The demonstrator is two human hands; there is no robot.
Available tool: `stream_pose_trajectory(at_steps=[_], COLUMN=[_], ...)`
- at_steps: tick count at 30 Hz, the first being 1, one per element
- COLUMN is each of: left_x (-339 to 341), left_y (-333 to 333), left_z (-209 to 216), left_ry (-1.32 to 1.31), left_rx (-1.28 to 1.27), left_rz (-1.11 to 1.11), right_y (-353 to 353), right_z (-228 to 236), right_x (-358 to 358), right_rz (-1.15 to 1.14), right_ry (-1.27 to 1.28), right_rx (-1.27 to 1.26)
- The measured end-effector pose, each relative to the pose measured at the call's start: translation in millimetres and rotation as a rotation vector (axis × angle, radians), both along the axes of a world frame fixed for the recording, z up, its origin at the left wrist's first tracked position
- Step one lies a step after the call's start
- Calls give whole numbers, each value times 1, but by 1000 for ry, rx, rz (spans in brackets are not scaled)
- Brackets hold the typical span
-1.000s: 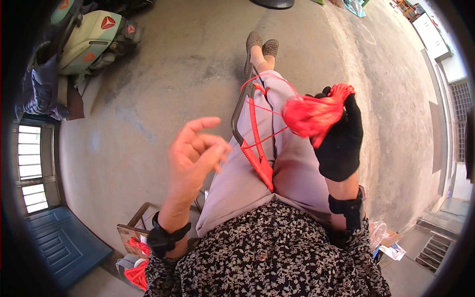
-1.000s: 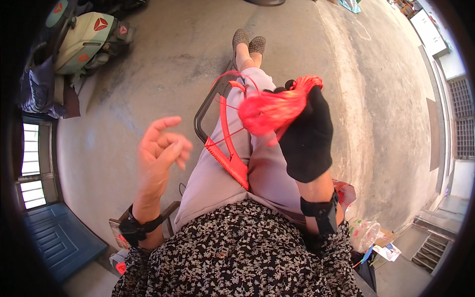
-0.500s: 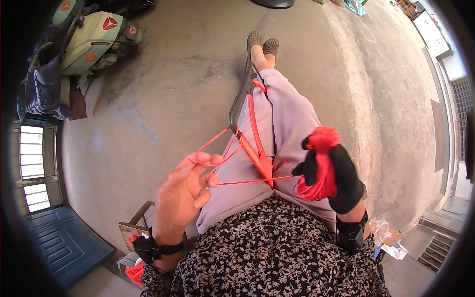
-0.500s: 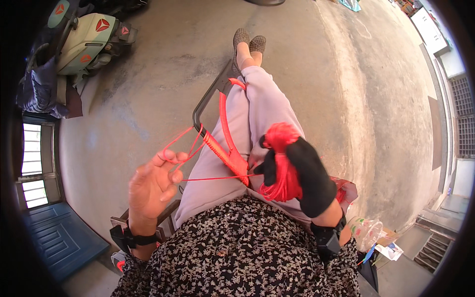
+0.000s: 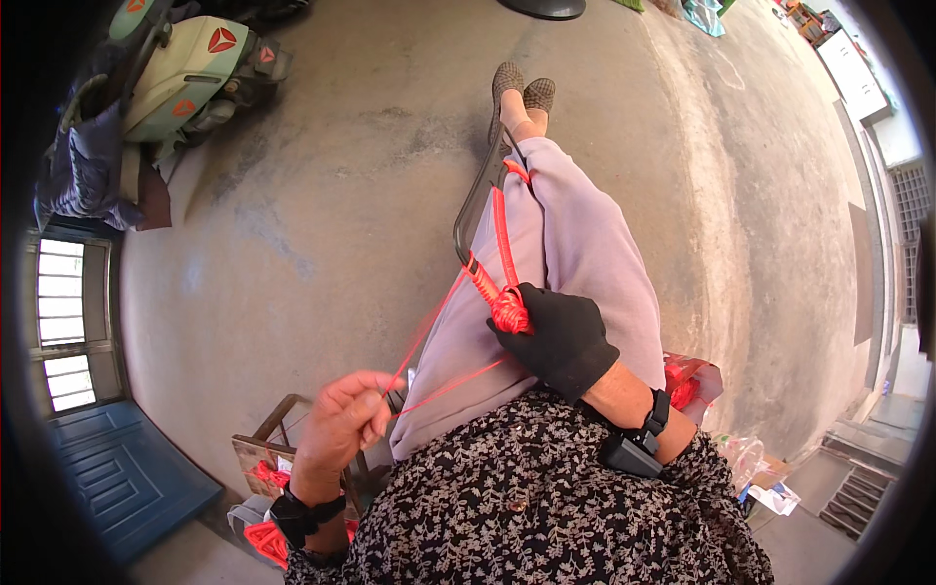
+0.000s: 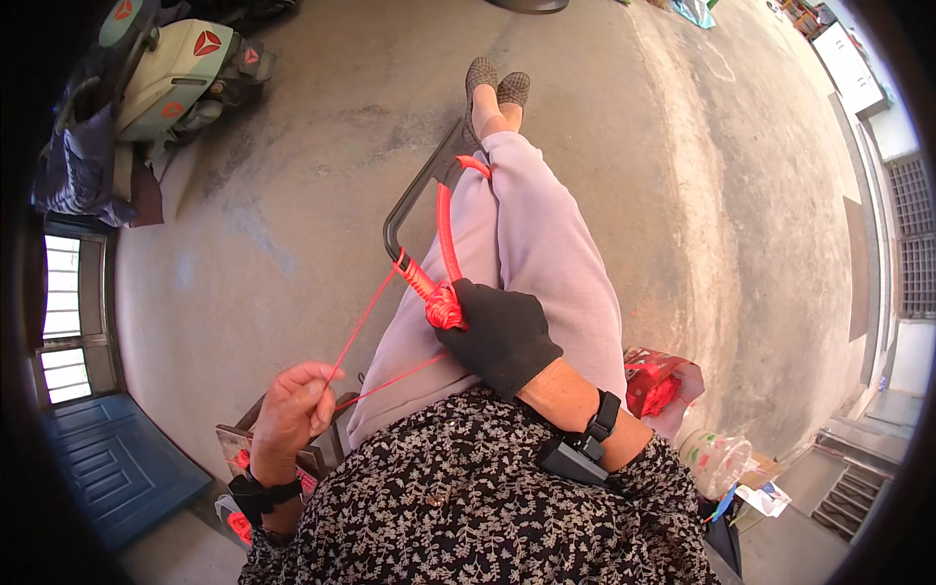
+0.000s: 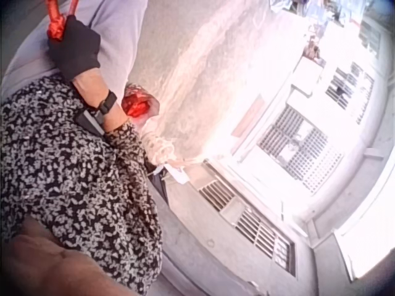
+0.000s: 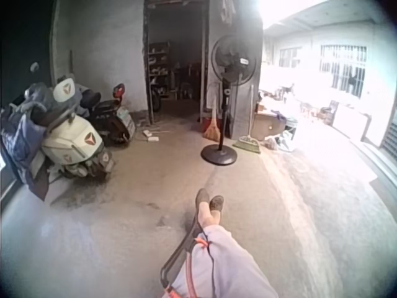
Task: The person is winding a red plastic cord around a black metal furniture frame.
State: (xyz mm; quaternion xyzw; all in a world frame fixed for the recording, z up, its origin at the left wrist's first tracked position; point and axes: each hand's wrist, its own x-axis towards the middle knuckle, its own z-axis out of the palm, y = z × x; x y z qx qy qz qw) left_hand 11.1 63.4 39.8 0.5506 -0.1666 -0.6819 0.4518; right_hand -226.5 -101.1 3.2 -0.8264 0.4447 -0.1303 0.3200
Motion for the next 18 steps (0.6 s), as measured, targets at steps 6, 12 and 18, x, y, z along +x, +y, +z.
stream_pose_trajectory(at_steps=[6,12,18], left_x=[-6,-2,-12], left_y=[16,7,-48], left_z=[-4,-9,-28], left_ry=[-14,92,-550], left_rx=[-44,78,-229], left_rz=[-232,-250,17], right_y=[-1,-4,-2], right_z=[2,-1,3], right_x=[-3,-8,-9], right_rz=[-3,0,35], right_ry=[24,-11,-23], right_rx=[-20,5,-1])
